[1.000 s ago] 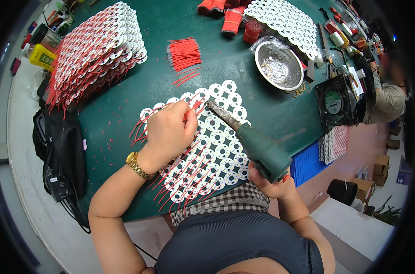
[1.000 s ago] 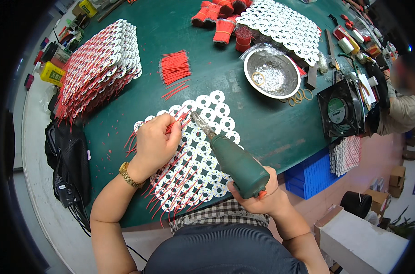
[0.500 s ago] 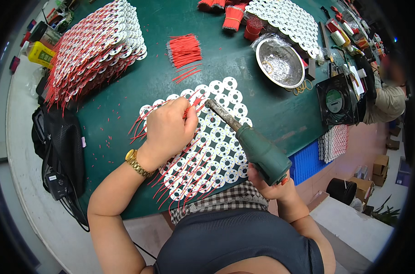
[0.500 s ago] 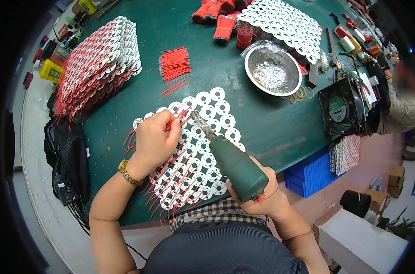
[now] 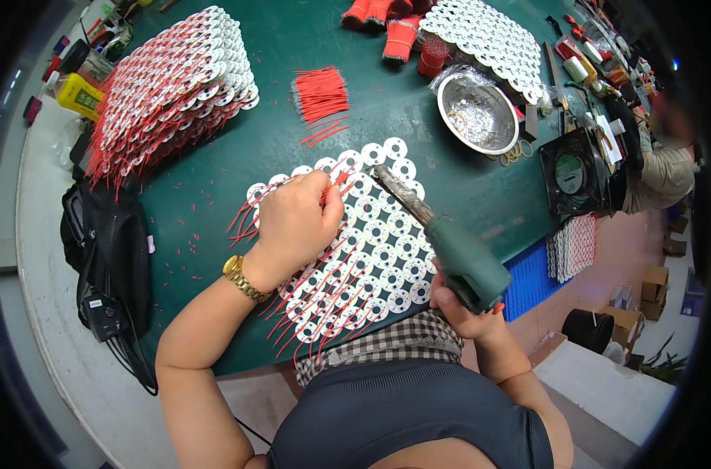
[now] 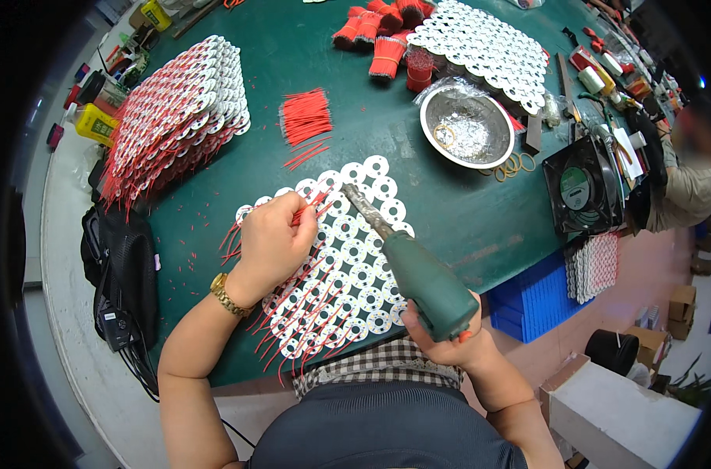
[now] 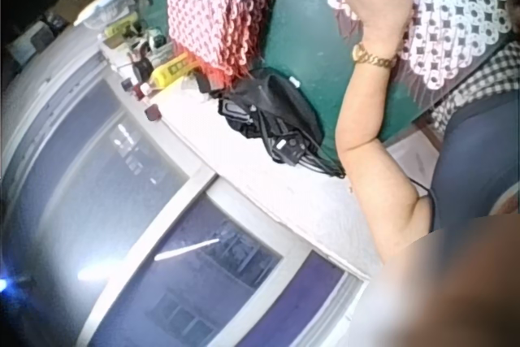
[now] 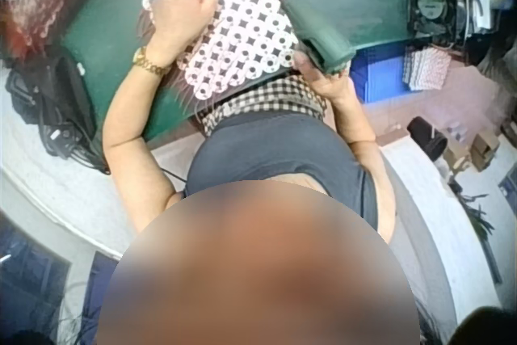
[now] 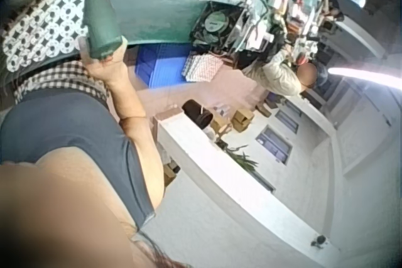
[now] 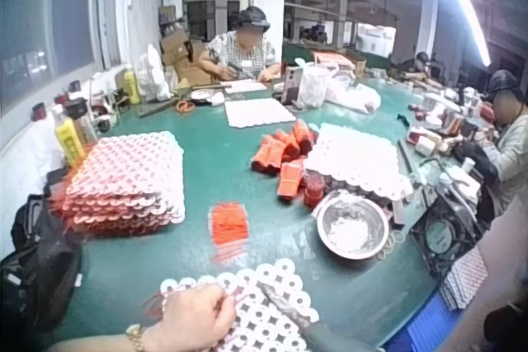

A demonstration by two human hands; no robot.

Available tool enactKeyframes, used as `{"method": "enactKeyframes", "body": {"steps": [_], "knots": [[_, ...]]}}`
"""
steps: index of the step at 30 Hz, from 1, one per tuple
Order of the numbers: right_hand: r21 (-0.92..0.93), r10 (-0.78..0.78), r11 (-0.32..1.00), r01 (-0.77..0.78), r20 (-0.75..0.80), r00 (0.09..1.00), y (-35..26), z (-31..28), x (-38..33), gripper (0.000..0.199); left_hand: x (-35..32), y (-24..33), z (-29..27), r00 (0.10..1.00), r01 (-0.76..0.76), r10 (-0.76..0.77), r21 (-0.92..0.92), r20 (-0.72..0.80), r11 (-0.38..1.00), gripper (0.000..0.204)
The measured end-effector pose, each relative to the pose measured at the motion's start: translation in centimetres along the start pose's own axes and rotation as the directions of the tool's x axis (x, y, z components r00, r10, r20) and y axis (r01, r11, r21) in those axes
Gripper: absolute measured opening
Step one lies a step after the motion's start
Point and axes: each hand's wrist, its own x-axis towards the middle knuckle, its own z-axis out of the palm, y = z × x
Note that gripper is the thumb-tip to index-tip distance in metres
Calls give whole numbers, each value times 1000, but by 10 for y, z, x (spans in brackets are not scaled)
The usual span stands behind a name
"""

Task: The person solders red wires onto a circular LED PCB matrix with a soldering iron at a factory workbench.

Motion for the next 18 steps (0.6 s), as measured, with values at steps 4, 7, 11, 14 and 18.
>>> {"method": "enactKeyframes", "body": {"steps": [4, 7, 11, 14, 18], "knots": [[52, -22, 998, 26, -65, 998, 13, -1, -9, 50, 1, 6, -6, 998, 19, -20, 20, 63, 1000, 14], [230, 139, 967, -111, -110, 984, 2, -3, -10, 50, 2, 10, -19, 984, 13, -35, 124, 174, 992, 17], [213, 177, 963, -163, -50, 983, 4, -14, -13, 48, 9, 19, -38, 996, 56, -64, 128, 59, 990, 20], [224, 24, 975, -4, -85, 996, 14, -10, -11, 46, 7, 22, -27, 998, 44, -49, -138, -29, 989, 17], [110, -21, 994, 25, -40, 999, 13, -8, -10, 42, -2, 15, -4, 996, 63, -55, -107, 71, 992, 16]]}}
